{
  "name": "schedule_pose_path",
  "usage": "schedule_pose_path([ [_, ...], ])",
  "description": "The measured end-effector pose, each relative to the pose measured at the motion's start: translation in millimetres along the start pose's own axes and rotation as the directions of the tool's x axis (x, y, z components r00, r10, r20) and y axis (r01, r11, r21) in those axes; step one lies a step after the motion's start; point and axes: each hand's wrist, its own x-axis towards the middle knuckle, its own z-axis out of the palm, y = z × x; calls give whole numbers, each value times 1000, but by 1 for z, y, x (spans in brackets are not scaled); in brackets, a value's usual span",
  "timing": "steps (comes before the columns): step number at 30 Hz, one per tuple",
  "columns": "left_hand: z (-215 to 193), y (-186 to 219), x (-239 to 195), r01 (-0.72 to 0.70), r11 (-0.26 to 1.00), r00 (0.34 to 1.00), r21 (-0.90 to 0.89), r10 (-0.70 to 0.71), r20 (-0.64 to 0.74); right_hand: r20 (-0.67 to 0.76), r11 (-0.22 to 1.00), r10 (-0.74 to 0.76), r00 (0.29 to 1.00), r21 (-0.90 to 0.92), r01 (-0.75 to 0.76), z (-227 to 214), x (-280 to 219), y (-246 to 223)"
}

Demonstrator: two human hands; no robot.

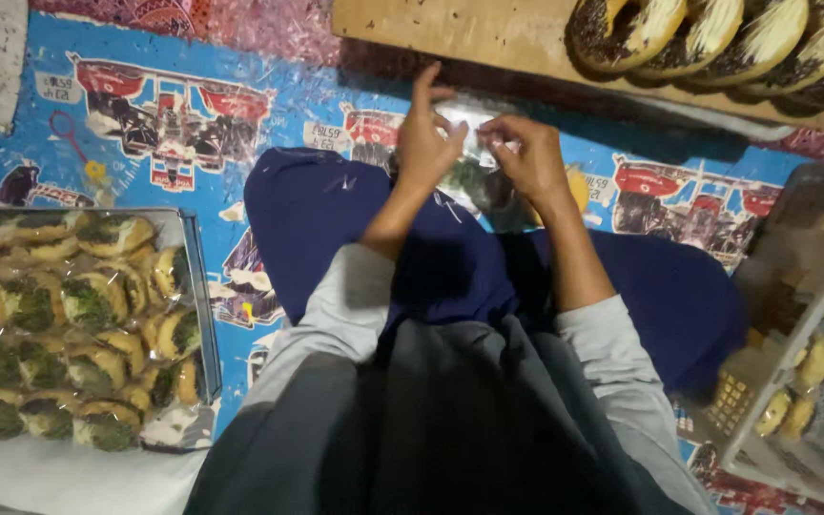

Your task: The person sits on the floor and individually places pastries into clear plastic bags, then folds and seals each bag. They handle both chocolate-topped and green-topped pastries, placing the sealed bags into a tray.

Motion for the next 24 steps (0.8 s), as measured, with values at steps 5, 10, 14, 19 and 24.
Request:
schedule_pose_path([
  [5,5,7,9,57,994,985,-92,-71,-157,-318,934,-288,903,-300,192,-25,-27,-87],
  [10,10,57,-34,-53,998,999,-46,54,7,-124,941,-168,978,-315,122,-22,-37,-98],
  [14,-6,101,-47,-358,875,927,-327,374,-13,-116,964,-191,975,-208,164,-35,-25,-87],
  [19,5,67,0,351,-45,928,-935,-120,354,8,891,-380,925,-266,368,-35,-34,-91],
  [24,29,23,46,362,-63,932,-930,-10,363,196,924,-328,924,-135,357,-79,-23,-78],
])
